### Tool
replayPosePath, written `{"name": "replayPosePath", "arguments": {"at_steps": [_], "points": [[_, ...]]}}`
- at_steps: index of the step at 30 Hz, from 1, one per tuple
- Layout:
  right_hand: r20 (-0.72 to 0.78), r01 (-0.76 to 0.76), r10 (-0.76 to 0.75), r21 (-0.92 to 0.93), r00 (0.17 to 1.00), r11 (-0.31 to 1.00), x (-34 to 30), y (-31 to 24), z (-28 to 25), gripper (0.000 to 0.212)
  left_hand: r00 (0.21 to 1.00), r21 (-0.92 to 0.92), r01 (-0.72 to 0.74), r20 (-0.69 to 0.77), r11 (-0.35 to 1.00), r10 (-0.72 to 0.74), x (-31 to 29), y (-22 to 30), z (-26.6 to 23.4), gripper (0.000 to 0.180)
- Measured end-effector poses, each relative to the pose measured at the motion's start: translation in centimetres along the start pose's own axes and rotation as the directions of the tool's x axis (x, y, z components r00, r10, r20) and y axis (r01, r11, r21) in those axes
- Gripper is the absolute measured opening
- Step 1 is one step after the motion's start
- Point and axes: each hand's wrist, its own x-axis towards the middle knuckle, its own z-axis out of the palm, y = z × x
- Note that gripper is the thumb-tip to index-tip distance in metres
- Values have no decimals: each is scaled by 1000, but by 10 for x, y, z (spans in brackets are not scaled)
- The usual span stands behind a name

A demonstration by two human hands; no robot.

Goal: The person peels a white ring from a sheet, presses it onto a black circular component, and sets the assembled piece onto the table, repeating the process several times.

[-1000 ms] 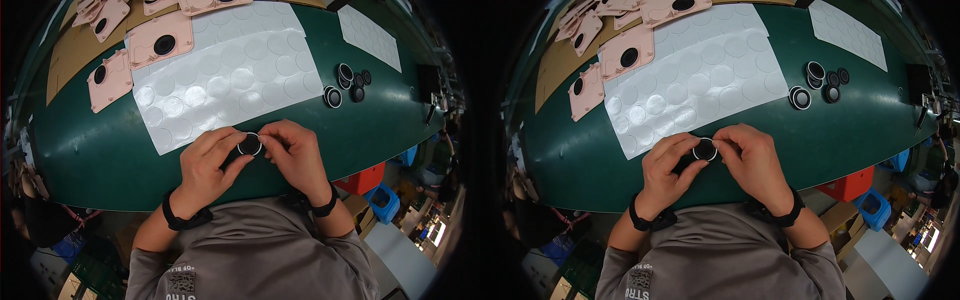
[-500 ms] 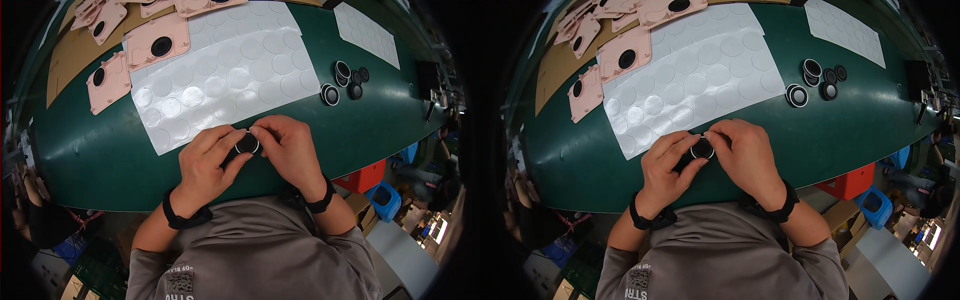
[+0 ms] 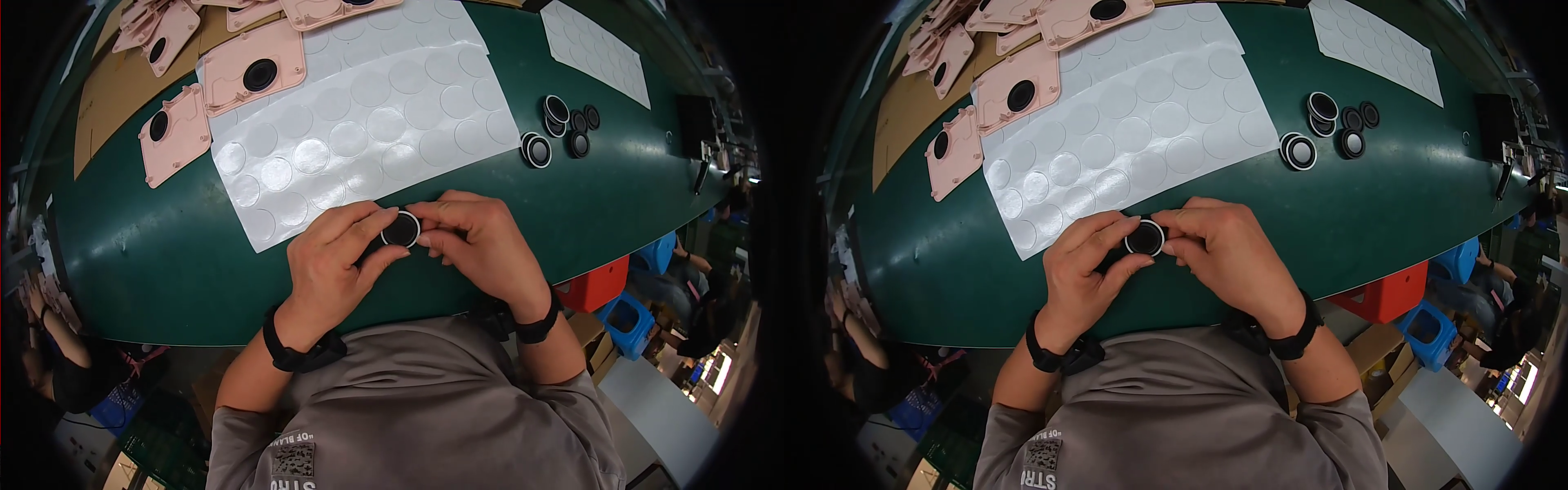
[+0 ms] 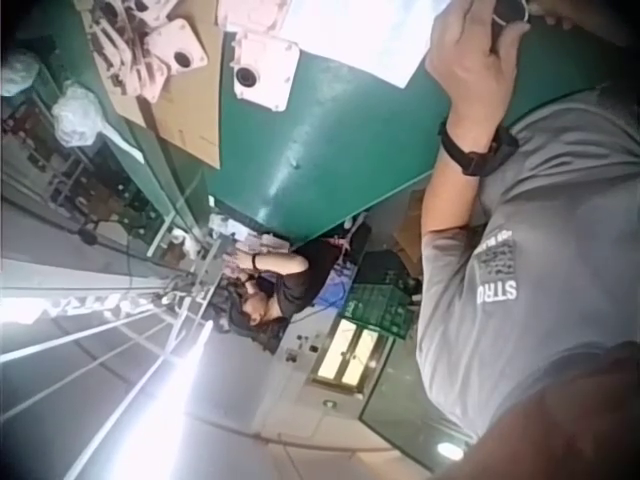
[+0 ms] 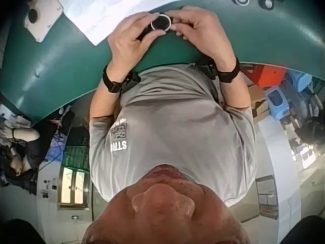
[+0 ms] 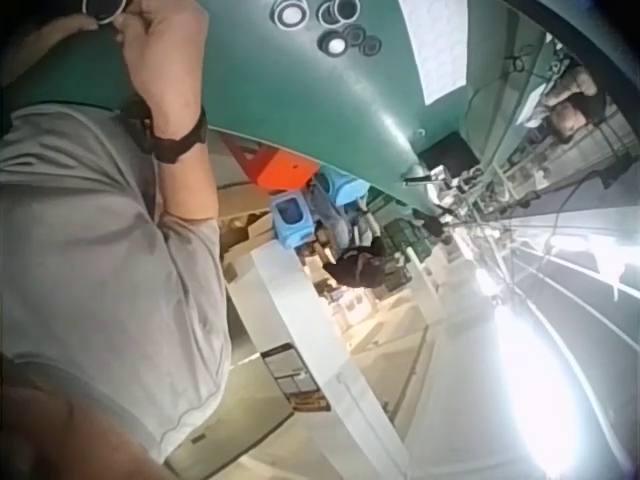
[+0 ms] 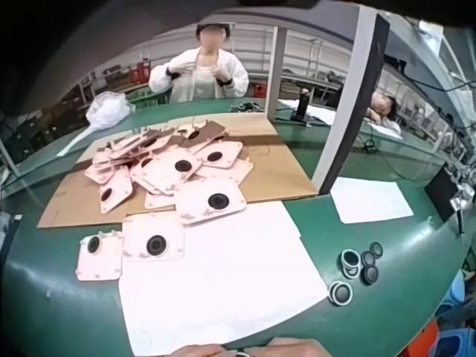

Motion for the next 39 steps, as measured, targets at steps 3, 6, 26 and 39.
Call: {"name": "replayPosePath", "arguments": {"at_steps": [3,6,26,39], "points": [[26,-14,13,39,1000,999,1,3,-2,30,999,-55,32,40,998,-30,0,-1,-2,45],[24,7,-8,56,1000,998,1,4,1,29,997,-42,43,64,998,-40,1,0,-6,43],[-205,4,-13,-45,979,999,-7,-2,22,16,991,-26,54,120,998,-50,3,8,-10,51],[-345,194,-395,-494,851,848,-15,-6,42,18,999,2,20,26,1000,-21,-2,2,-1,52]]}}
